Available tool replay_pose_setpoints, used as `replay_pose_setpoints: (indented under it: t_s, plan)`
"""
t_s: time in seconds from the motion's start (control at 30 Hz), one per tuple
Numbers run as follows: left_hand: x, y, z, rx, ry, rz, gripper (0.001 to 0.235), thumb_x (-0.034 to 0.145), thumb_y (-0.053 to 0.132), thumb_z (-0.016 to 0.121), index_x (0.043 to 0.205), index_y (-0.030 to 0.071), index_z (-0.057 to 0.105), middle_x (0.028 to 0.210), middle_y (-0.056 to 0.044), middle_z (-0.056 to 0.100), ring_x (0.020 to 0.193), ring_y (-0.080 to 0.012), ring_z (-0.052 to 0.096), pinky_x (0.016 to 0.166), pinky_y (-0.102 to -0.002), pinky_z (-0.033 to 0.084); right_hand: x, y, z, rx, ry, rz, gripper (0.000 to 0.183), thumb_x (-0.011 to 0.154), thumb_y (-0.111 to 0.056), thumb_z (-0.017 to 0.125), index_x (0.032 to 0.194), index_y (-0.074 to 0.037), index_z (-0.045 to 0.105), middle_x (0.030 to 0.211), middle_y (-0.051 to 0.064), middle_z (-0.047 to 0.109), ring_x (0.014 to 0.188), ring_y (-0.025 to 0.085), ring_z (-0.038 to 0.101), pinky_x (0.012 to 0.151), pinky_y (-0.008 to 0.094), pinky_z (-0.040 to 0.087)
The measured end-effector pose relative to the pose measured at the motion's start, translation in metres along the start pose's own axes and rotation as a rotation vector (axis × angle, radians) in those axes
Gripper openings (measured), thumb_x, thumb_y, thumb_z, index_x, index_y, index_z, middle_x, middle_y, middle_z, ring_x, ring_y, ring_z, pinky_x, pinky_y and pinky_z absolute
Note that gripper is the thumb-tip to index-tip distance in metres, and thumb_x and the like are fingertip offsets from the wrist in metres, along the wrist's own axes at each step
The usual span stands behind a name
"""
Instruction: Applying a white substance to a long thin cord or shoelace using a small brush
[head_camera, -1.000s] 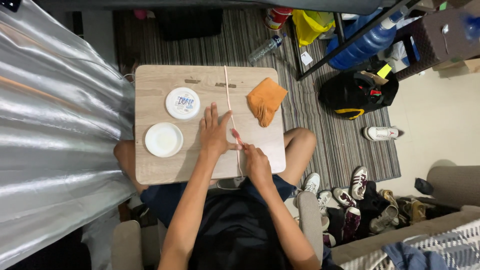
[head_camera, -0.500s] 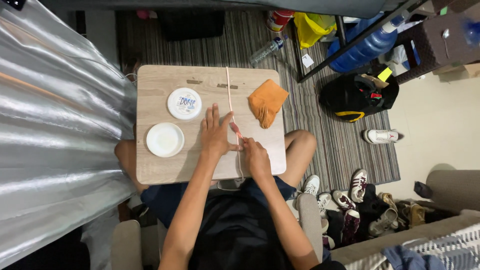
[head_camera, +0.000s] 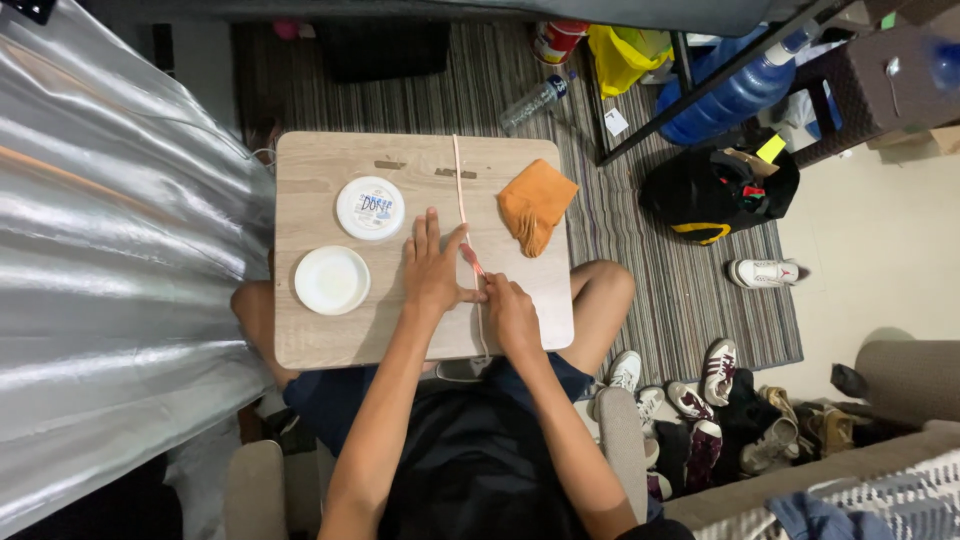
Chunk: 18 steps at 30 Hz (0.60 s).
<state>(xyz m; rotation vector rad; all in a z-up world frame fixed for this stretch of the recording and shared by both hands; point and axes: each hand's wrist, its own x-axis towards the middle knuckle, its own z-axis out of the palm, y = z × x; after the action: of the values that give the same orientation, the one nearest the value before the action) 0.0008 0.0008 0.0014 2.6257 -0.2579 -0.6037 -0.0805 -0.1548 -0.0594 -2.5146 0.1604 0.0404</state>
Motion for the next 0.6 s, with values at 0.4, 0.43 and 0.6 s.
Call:
replay_pose_setpoints:
  t_s: [0.4,0.43,0.6]
  plan:
    - [-0.004,0.003,-0.003,-0.007,-0.017,-0.02,0.126,0.056,0.056,0.095,0.16,0.028,0.03,0.17,-0.022,-0.003,0.158,-0.0374,-0.003,0.127,-0.051,0.006,-0.043,0.004,-0.018,-0.09,-0.053,0.034,0.021,0.106,-0.03,0.049,0.119,-0.02,0.063,0.087,0.015,0.068,0.081,0.042,0.073,0.067,0.051,0.062]
    - [-0.004,0.004,-0.005,-0.006,-0.012,-0.012,0.125,0.057,0.056,0.094,0.161,0.028,0.029,0.17,-0.023,-0.003,0.157,-0.0377,-0.003,0.127,-0.051,0.006,-0.042,0.0,-0.022,-0.101,-0.071,0.047,0.022,0.106,-0.03,0.048,0.12,-0.022,0.062,0.089,0.015,0.068,0.081,0.043,0.073,0.068,0.052,0.063]
    - [-0.01,0.006,-0.011,-0.031,-0.009,0.0,0.124,0.058,0.052,0.096,0.16,0.026,0.03,0.17,-0.024,-0.003,0.157,-0.0383,-0.002,0.126,-0.052,0.007,-0.031,-0.022,-0.038,-0.018,-0.046,0.066,0.024,0.106,-0.026,0.049,0.125,-0.019,0.061,0.094,0.02,0.068,0.089,0.047,0.071,0.074,0.056,0.061]
